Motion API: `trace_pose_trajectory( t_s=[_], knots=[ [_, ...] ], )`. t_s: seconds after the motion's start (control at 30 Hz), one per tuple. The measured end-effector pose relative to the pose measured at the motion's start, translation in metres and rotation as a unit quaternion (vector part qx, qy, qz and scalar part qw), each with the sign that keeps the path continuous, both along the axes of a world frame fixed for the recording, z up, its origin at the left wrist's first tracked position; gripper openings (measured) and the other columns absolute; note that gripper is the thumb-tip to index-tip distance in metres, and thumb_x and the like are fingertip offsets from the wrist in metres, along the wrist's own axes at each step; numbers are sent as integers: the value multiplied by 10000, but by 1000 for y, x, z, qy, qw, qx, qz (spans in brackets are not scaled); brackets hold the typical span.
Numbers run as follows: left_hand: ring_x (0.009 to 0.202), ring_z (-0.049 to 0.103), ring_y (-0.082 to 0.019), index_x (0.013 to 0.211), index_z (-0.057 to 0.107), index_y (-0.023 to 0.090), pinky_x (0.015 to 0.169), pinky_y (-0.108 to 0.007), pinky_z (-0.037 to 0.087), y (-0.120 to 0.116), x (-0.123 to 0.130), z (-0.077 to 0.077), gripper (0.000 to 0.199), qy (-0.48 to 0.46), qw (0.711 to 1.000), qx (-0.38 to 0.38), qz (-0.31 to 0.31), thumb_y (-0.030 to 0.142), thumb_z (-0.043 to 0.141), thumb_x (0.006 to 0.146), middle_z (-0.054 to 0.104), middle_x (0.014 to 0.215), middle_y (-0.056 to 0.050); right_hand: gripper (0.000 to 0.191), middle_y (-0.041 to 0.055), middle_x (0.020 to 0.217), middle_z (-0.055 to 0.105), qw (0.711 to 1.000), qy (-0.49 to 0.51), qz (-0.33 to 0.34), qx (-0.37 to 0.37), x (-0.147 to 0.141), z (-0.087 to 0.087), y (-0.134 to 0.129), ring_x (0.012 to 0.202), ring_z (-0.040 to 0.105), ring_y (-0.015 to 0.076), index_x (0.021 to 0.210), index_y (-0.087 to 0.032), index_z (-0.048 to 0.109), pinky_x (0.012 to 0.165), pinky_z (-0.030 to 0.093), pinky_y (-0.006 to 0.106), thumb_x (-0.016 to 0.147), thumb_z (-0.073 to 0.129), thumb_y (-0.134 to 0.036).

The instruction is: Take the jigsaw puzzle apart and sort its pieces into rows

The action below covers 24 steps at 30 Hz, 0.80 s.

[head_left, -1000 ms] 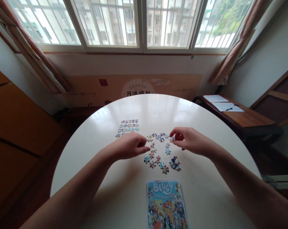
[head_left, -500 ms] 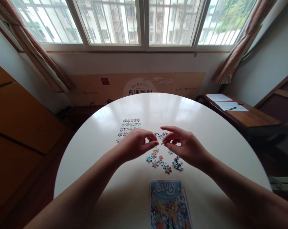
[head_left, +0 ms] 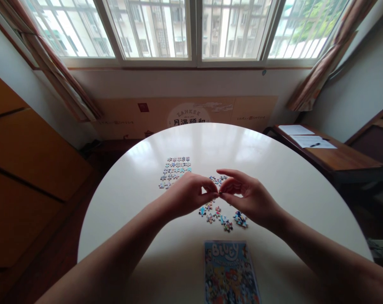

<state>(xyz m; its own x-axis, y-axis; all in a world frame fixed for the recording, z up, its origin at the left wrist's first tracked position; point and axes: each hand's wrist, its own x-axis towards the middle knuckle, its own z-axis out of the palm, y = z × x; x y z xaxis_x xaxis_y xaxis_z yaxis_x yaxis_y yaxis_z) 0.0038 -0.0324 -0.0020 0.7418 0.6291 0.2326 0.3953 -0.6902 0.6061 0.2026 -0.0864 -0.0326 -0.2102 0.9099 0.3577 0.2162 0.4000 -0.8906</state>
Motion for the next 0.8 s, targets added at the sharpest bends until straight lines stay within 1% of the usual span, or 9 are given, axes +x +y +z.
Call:
trace_pose_trajectory(
  t_s=[0.13,0.2,0.27,0.37,0.43,0.47,0.57,0.67,0.8],
  knots=[
    [577,594,-92,811,747,187,621,-226,462,2,-7,11,156,35,999,-15,33,250,607,839,728,728,-6,499,45,904,702,1000,-6,-11,-4,3,3,0,779,677,167,1335,-214,545,738,616,345,849,658,-225],
    [568,587,-101,809,746,183,598,-229,457,8,-22,22,169,60,995,-28,80,291,616,824,723,720,-13,473,49,908,697,999,-28,-35,9,7,6,0,791,674,171,1328,-217,556,708,613,333,866,649,-258],
    [541,578,-112,796,738,180,560,-233,444,17,-44,33,207,95,984,-50,145,353,624,808,707,687,-14,416,45,885,695,996,-55,-65,28,12,10,1,792,674,173,1287,-217,593,697,604,328,876,637,-271],
    [533,587,-144,785,723,193,506,-246,414,32,-82,45,291,178,947,-103,246,464,619,778,688,655,-14,355,30,823,693,991,-83,-97,43,17,15,1,748,674,168,1228,-222,634,675,594,325,878,632,-280],
    [567,610,-168,742,713,194,525,-259,415,40,-103,47,311,240,913,-127,304,494,631,740,692,662,-27,373,26,796,692,988,-91,-112,46,19,16,1,726,675,170,1247,-223,621,668,593,331,881,627,-294],
    [584,619,-179,718,706,193,538,-265,417,44,-110,46,313,271,897,-145,318,499,641,720,699,673,-35,390,23,787,691,988,-93,-117,49,19,16,1,718,675,171,1264,-224,609,668,594,334,882,626,-301],
    [637,645,-192,706,700,195,579,-274,423,51,-122,38,283,322,870,-213,305,474,666,671,737,777,-47,414,19,776,689,986,-99,-121,55,20,13,1,703,675,170,1292,-230,588,674,596,340,888,620,-316],
    [668,652,-190,730,710,202,585,-269,409,53,-123,30,256,340,861,-263,271,440,675,643,753,846,-49,400,20,769,690,985,-108,-118,59,21,12,1,698,677,171,1281,-230,599,677,598,344,893,614,-329],
    [656,640,-190,672,713,197,570,-261,399,53,-119,23,216,352,851,-297,252,400,683,604,758,827,-63,373,27,764,693,984,-118,-112,70,22,14,0,688,679,176,1250,-226,624,663,600,349,897,607,-345]
  ],
)
